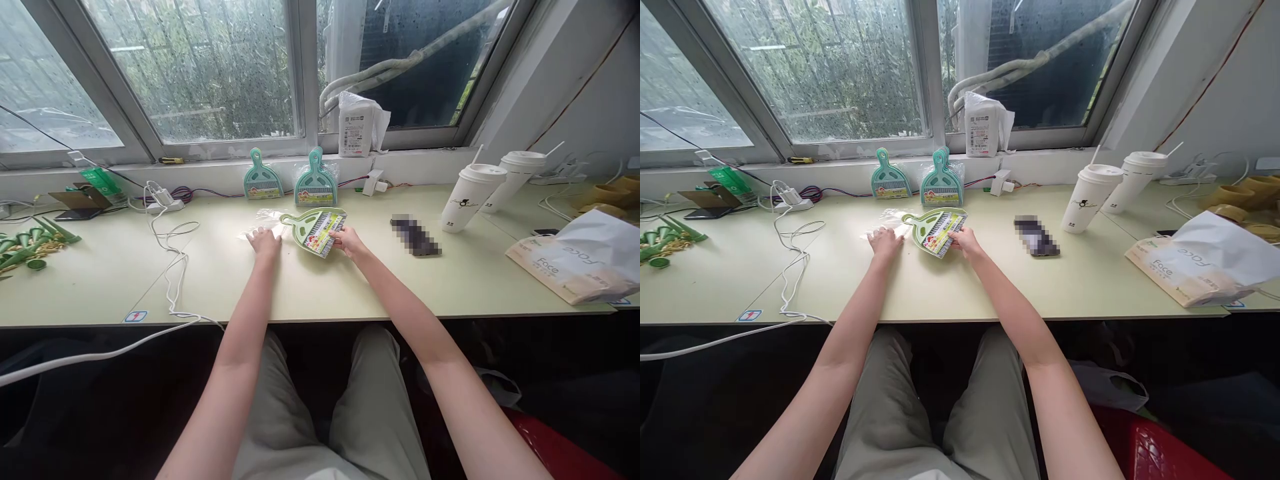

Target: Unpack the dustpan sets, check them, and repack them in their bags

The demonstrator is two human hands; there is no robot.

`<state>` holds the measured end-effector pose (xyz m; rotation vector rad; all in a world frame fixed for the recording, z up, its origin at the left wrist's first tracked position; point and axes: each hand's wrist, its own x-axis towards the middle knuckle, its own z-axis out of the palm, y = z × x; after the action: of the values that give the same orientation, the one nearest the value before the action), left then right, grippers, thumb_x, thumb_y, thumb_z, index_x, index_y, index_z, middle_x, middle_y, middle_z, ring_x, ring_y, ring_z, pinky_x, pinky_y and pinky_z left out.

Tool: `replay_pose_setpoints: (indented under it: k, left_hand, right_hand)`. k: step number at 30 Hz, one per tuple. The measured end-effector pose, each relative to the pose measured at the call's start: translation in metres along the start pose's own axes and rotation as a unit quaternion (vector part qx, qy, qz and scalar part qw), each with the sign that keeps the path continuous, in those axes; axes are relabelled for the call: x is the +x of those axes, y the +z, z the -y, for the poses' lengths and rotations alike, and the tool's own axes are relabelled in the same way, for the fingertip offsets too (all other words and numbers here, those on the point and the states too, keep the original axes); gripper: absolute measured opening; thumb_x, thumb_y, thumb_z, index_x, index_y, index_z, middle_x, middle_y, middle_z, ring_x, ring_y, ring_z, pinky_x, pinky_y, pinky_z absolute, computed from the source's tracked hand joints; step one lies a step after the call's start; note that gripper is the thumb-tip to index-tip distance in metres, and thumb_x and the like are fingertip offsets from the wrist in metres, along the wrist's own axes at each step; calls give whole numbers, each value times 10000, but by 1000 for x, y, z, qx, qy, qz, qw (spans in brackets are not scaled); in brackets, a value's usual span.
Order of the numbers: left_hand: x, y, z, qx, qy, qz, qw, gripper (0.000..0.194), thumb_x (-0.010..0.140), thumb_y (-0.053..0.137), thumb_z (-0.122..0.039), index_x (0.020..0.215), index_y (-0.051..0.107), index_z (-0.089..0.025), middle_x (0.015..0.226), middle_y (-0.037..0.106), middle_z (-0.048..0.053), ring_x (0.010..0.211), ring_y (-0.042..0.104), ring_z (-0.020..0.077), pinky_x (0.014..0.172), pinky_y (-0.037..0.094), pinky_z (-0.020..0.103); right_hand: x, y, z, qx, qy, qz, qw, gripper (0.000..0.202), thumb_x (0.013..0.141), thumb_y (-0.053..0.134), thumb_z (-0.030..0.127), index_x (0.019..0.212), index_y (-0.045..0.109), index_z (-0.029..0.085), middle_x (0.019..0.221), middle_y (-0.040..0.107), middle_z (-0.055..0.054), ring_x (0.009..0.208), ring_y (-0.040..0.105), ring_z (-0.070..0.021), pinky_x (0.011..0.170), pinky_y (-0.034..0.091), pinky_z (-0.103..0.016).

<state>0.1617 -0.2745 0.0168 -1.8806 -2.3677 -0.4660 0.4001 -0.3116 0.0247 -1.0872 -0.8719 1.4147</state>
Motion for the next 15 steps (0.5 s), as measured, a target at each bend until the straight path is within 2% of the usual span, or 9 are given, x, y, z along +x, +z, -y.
replay_pose_setpoints:
  k: [3, 8, 11, 15]
  left_hand:
    - [2, -1, 1, 6, 3, 7, 1000, 314, 901, 436, -215, 1088, 669, -119, 1236, 618, 202, 1221, 536, 335, 1053, 385, 462]
    - [-2, -6, -2, -29, 3, -72, 997, 317, 919, 374, -183, 1047, 657, -117, 1073, 658, 201, 1108, 583, 325, 961, 438, 446]
    - [-7, -9, -9, -53, 50, -132, 989, 329, 930, 341, -166, 1034, 650, -125, 1060, 655, 188, 1107, 572, 312, 985, 437, 448]
    - [-15, -13, -20, -83, 125, -186, 971, 323, 936, 345, -178, 1008, 658, -142, 1056, 658, 182, 1124, 557, 309, 1081, 387, 486]
  right_hand:
    - [1, -2, 2, -9, 21, -8, 1000, 157, 846, 590, -28, 829, 620, 125, 703, 738, -37, 616, 712, -149, 698, 639, -316]
    - [0, -2, 3, -18, 41, -4, 999, 173, 850, 572, -48, 827, 622, 116, 656, 723, -29, 596, 702, -144, 633, 631, -289]
    - [-3, 1, 2, -20, 19, 3, 1000, 158, 866, 572, -29, 834, 624, 117, 691, 733, -38, 610, 708, -146, 677, 639, -311]
    - [-7, 8, 0, -19, -25, 25, 999, 110, 868, 621, 25, 884, 624, 134, 758, 751, -41, 658, 727, -159, 796, 643, -385]
